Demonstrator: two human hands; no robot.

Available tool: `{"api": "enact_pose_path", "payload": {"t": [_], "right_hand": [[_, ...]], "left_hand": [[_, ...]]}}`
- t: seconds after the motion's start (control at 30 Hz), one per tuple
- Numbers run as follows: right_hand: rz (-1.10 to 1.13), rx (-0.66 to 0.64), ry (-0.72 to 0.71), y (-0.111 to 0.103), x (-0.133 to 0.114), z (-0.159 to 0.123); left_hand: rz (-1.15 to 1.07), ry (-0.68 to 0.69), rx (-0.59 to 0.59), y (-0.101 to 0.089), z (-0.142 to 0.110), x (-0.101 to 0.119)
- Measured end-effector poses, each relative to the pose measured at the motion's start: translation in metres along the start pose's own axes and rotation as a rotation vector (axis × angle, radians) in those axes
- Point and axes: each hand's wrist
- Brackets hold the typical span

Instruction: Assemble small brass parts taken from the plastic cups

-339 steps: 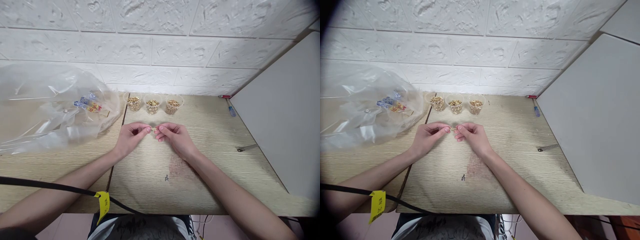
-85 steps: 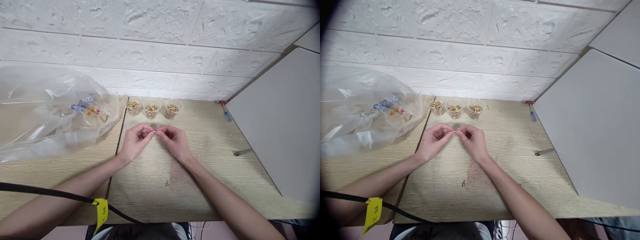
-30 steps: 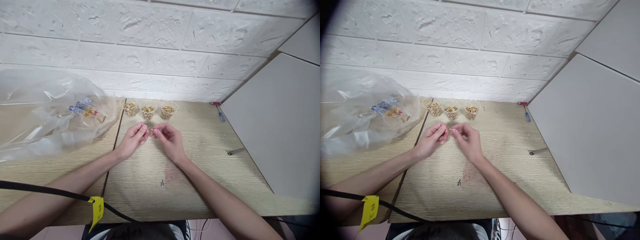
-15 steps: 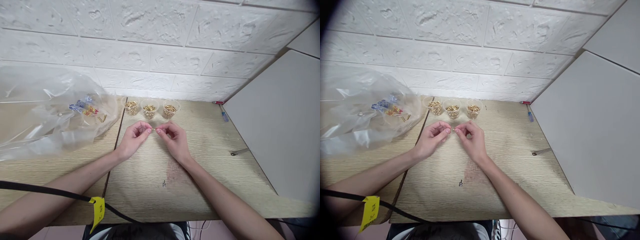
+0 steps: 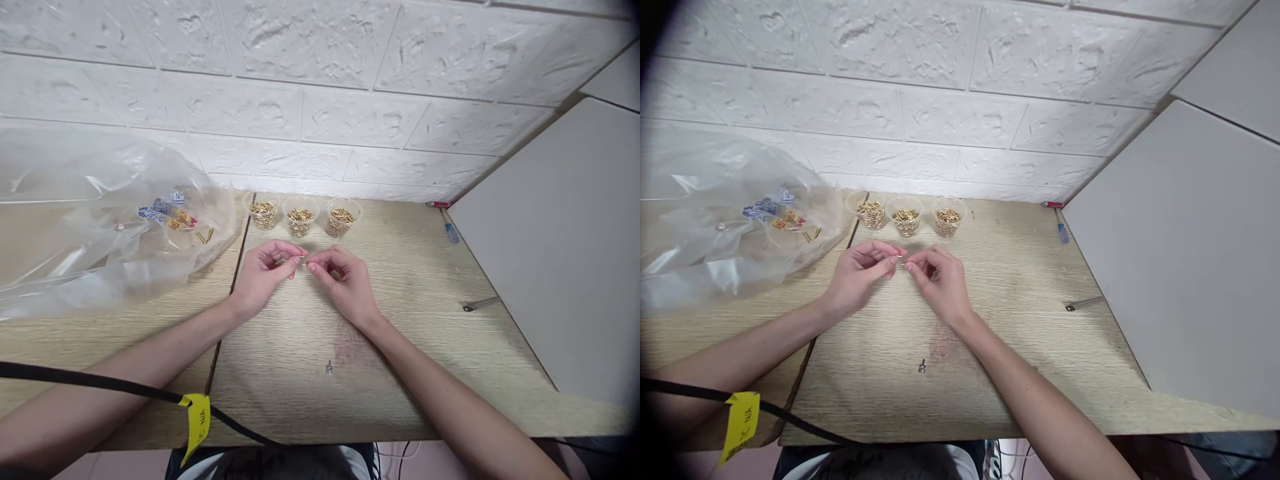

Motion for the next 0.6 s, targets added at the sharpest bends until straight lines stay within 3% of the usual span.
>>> {"api": "enact_pose_path", "payload": {"t": [0.2, 0.37, 0.6], "right_hand": [[0.003, -0.009, 0.043, 0.0004, 0.0008, 0.0004], [0.017, 0.073, 0.016, -0.0023, -0.0003, 0.0028], [-0.060, 0.050, -0.043, -0.0052, -0.0032, 0.0026]], "left_hand": [[-0.119, -0.059, 0.040, -0.0008, 0.0025, 0.0026], [0.039, -0.033, -0.035, -0.0040, 0.0016, -0.0016], [0.098, 0.005, -0.075, 0.0004, -0.0002, -0.0014]]}}
Point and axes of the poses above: each hand's wrist, its own z-axis towards the middle knuckle, its own y-axis out of the palm, x = y × z, and after that the axes turned 1 degree about -x, right-handed
